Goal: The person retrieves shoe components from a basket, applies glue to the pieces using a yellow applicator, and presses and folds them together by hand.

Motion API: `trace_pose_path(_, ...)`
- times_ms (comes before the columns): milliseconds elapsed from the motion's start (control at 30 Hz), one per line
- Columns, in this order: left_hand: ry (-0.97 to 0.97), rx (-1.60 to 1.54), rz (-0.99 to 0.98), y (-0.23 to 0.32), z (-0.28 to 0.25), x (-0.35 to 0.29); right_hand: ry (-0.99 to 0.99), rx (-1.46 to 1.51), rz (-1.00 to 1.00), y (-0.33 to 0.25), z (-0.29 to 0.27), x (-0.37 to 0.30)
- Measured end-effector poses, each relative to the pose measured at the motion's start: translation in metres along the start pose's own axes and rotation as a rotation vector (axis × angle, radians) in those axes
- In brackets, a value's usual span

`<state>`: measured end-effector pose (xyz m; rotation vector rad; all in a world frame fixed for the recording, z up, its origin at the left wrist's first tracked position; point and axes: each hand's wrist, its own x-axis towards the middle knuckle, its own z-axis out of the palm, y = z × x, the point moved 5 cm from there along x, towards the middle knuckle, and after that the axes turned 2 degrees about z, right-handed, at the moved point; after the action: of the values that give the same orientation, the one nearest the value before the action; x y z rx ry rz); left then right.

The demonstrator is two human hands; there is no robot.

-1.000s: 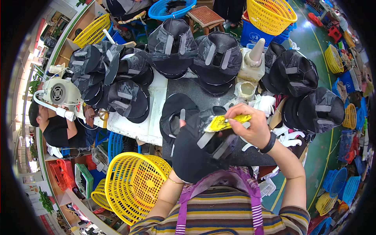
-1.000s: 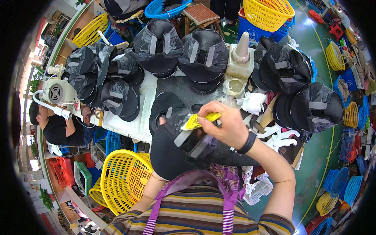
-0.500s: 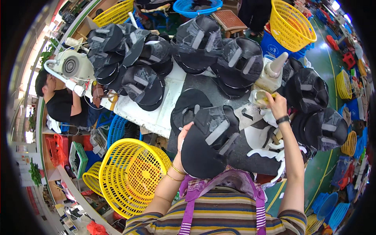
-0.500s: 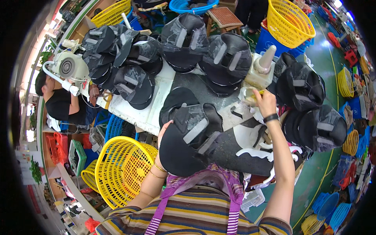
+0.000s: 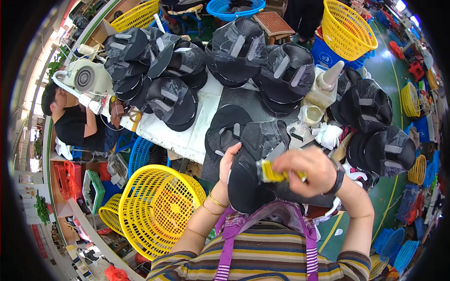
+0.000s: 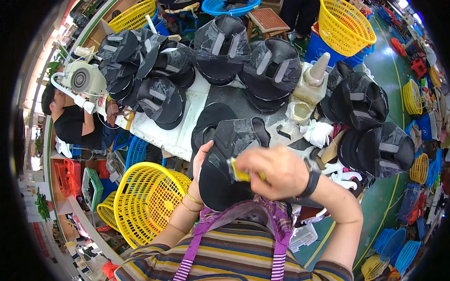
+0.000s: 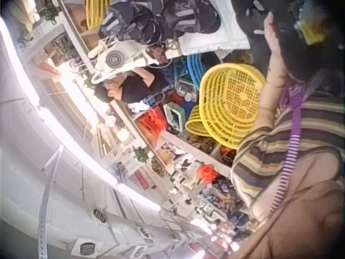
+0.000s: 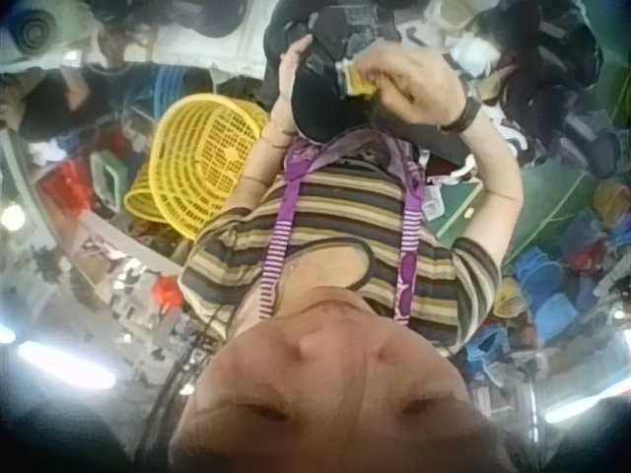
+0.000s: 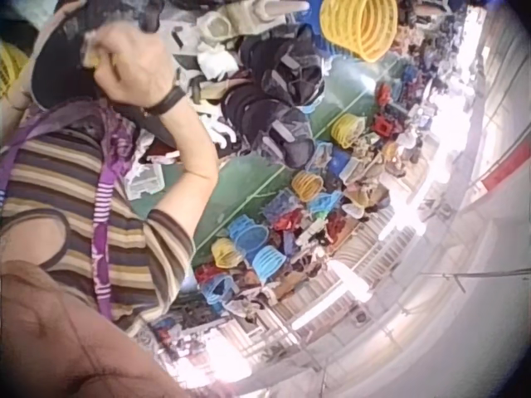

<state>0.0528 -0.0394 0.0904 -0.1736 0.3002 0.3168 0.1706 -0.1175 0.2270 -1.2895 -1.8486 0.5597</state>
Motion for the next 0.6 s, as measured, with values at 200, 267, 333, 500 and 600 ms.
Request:
trace_pose_path(200,-0.022,0.149,-0.002,-0.001,0.039,-0.021,0.164,-0.205,0.04,0.024,-0.036,0.018)
trace_pose_path(267,-0.017,0.087,0.067,0.017,0.022,-0.023,0.182,-0.166,-0.077,0.006,-0.03,0.024)
trace_pose_path(333,-0.057,0.054,0.063,0.027,0.017,-0.024,0.026,-0.054,-0.143,-0.01,0.001,0.034)
trace_pose_path(500,-0.058,0.038,0.121,0.06,0.012,-0.027,0.228,-0.242,-0.148,0.007,-0.015,0.057)
trace_pose_path(600,-0.15,-0.026,0.015,0.059,0.019,-0.03,-0.025,-0.088,-0.211,-0.017,0.024,0.076)
